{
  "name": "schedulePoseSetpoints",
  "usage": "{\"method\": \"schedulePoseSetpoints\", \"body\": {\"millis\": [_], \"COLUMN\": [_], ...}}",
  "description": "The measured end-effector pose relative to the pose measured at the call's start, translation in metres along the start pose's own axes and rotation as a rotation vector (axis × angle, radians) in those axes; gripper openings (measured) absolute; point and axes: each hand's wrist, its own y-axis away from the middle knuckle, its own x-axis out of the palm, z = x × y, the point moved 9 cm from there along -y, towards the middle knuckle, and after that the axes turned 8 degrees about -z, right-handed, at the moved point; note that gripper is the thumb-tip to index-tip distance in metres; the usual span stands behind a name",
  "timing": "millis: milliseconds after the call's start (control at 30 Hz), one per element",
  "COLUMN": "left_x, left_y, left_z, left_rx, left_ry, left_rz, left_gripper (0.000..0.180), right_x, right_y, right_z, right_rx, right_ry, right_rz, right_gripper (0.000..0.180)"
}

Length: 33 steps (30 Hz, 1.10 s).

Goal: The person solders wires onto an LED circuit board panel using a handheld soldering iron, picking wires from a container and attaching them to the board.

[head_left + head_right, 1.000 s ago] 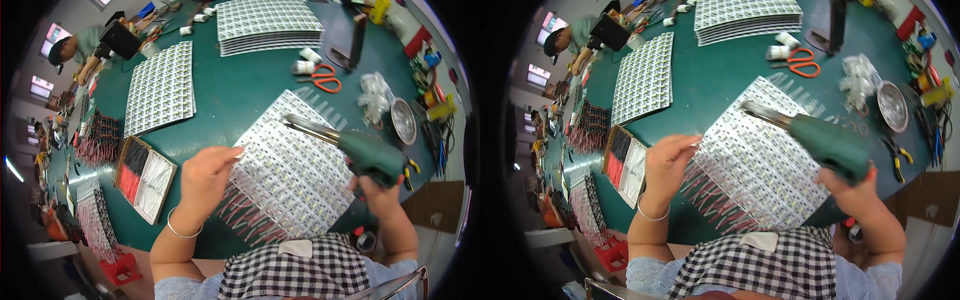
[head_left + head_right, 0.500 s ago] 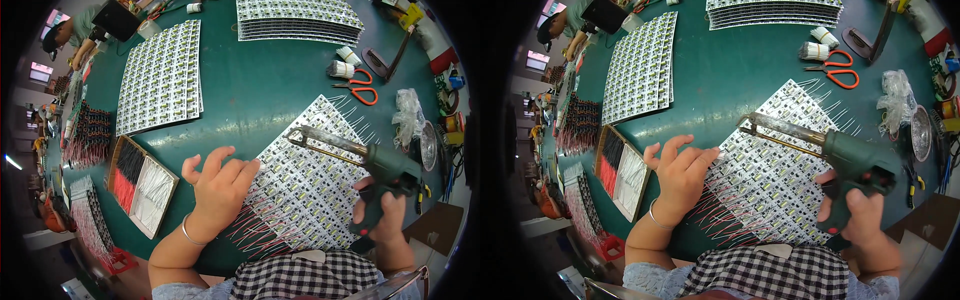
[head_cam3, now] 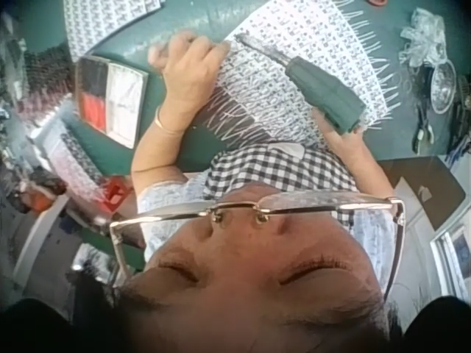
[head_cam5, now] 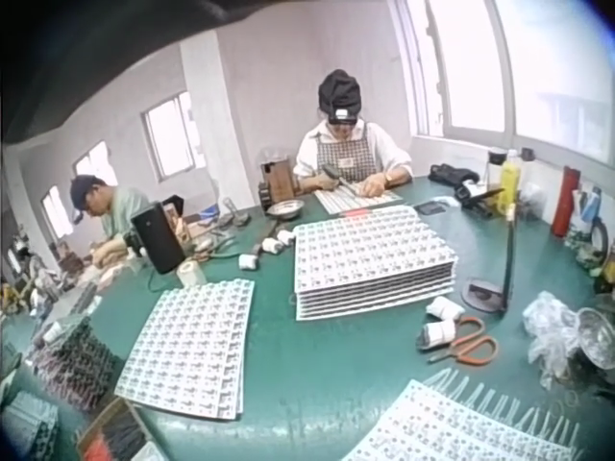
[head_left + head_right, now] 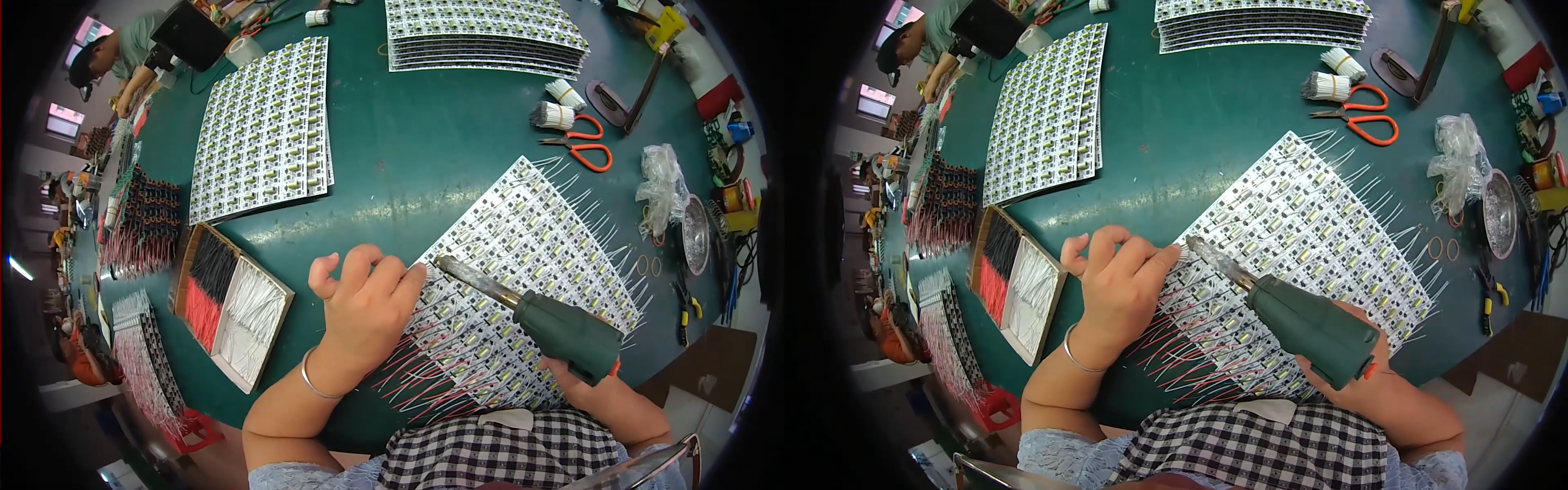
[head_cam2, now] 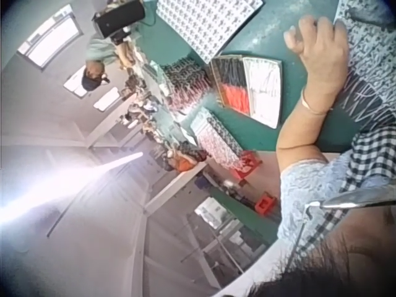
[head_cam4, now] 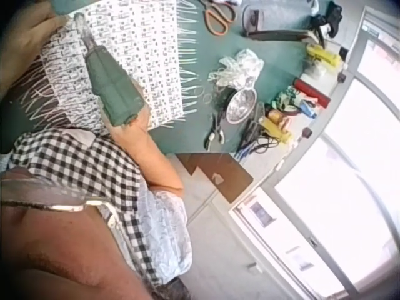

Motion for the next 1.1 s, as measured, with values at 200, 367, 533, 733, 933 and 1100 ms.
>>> {"method": "schedulePoseSetpoints", "body": {"millis": [200, 367, 533, 733, 933, 1100], "left_x": [0.002, 0.004, 0.005, 0.006, 0.005, 0.005], "left_y": [-0.004, -0.005, -0.006, -0.006, -0.01, -0.01], "left_z": [-0.003, -0.004, -0.006, -0.008, -0.011, -0.012], "left_rx": [0.025, 0.039, 0.043, 0.044, 0.065, 0.073], "left_ry": [-0.051, -0.051, -0.06, -0.082, -0.09, -0.1], "left_rz": [0.061, 0.092, 0.101, 0.13, 0.141, 0.169], "left_gripper": [0.017, 0.017, 0.016, 0.015, 0.014, 0.013], "right_x": [0.005, 0.008, 0.003, 0.004, 0.002, -0.009], "right_y": [0.003, -0.004, -0.005, -0.01, -0.001, -0.008], "right_z": [-0.011, 0.006, 0.011, 0.017, 0.006, 0.023], "right_rx": [0.136, -0.056, -0.02, 0.017, 0.068, -0.16], "right_ry": [-0.084, -0.049, -0.037, -0.151, -0.125, -0.056], "right_rz": [0.009, 0.037, -0.021, -0.055, -0.056, -0.012], "right_gripper": [0.04, 0.047, 0.05, 0.032, 0.031, 0.039]}}
